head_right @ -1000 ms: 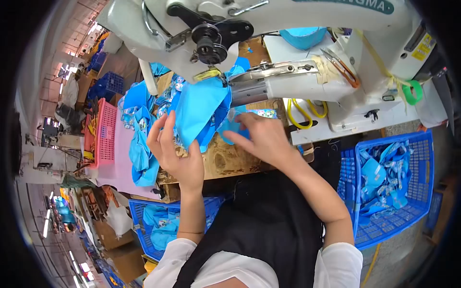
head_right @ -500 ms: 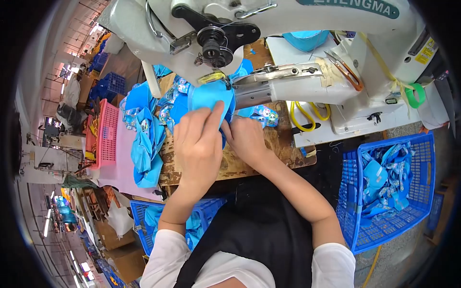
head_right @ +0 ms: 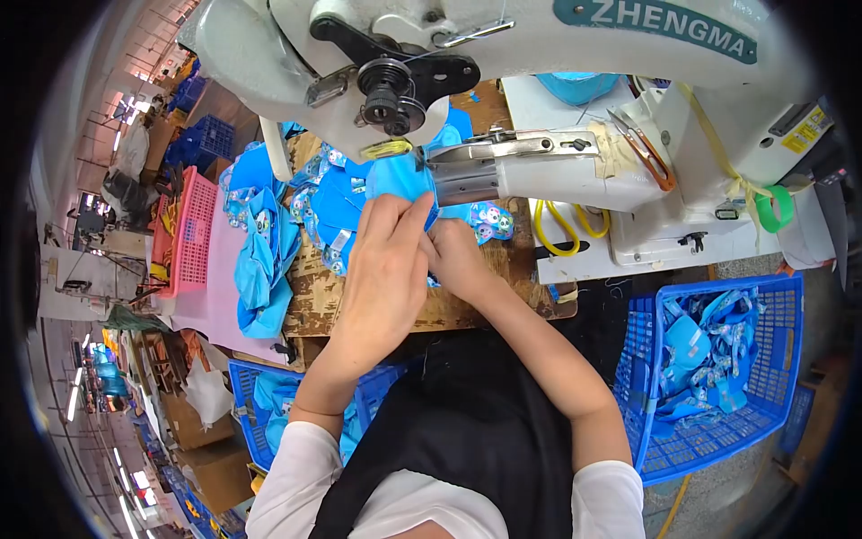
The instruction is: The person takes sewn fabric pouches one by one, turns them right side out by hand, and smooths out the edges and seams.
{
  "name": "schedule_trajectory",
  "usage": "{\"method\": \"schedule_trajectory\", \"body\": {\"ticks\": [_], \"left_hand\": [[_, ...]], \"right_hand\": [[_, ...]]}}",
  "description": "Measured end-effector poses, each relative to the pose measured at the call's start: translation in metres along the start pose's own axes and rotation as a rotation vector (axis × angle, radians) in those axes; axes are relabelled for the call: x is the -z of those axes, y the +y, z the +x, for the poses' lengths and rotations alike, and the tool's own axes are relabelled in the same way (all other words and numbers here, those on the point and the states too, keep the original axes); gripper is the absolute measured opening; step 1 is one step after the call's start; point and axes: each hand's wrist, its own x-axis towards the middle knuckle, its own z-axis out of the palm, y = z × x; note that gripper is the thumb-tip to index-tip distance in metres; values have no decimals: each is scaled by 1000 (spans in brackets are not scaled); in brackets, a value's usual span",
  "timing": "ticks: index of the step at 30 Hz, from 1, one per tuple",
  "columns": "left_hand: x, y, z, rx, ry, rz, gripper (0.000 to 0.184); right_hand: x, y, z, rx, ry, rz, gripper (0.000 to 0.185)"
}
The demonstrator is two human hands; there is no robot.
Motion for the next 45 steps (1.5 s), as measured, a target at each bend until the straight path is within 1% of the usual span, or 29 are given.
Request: {"method": "schedule_trajectory", "body": {"ticks": [6,10,16,20,21,25,26,30,36,38,40,41,45], "left_hand": [[-10,-9,12,45,43,18,46],[-6,-19,11,26,77,1,36],[3,-21,12,104,106,-114,31],[-1,-23,11,34,80,-90,32],[-2,-22,11,43,96,-99,32],[0,-19,11,53,68,60,30],[0,-19,10,62,85,59,30],[-4,-20,5,54,110,2,29],[3,-12,16,70,66,13,27],[4,-10,18,132,28,17,32],[3,-6,21,186,-5,18,36],[0,-4,21,170,-14,23,36],[-22,-2,-3,122,269,56,43]], "right_hand": [[-10,2,6,-27,37,136,44],[-12,-19,7,-114,73,436,46],[1,-32,7,-202,-33,428,46],[-4,-18,7,-199,-45,499,45],[-1,-18,7,-198,-59,483,45],[3,-25,6,-93,-9,369,43],[4,-24,7,-86,-26,361,43],[6,-11,2,-235,-59,460,41],[23,-48,2,-215,-16,390,38],[33,-61,4,-215,14,392,37],[47,-71,10,-328,-104,540,35],[50,-71,12,-322,-88,548,35],[52,-71,13,-329,-103,537,34]]}}
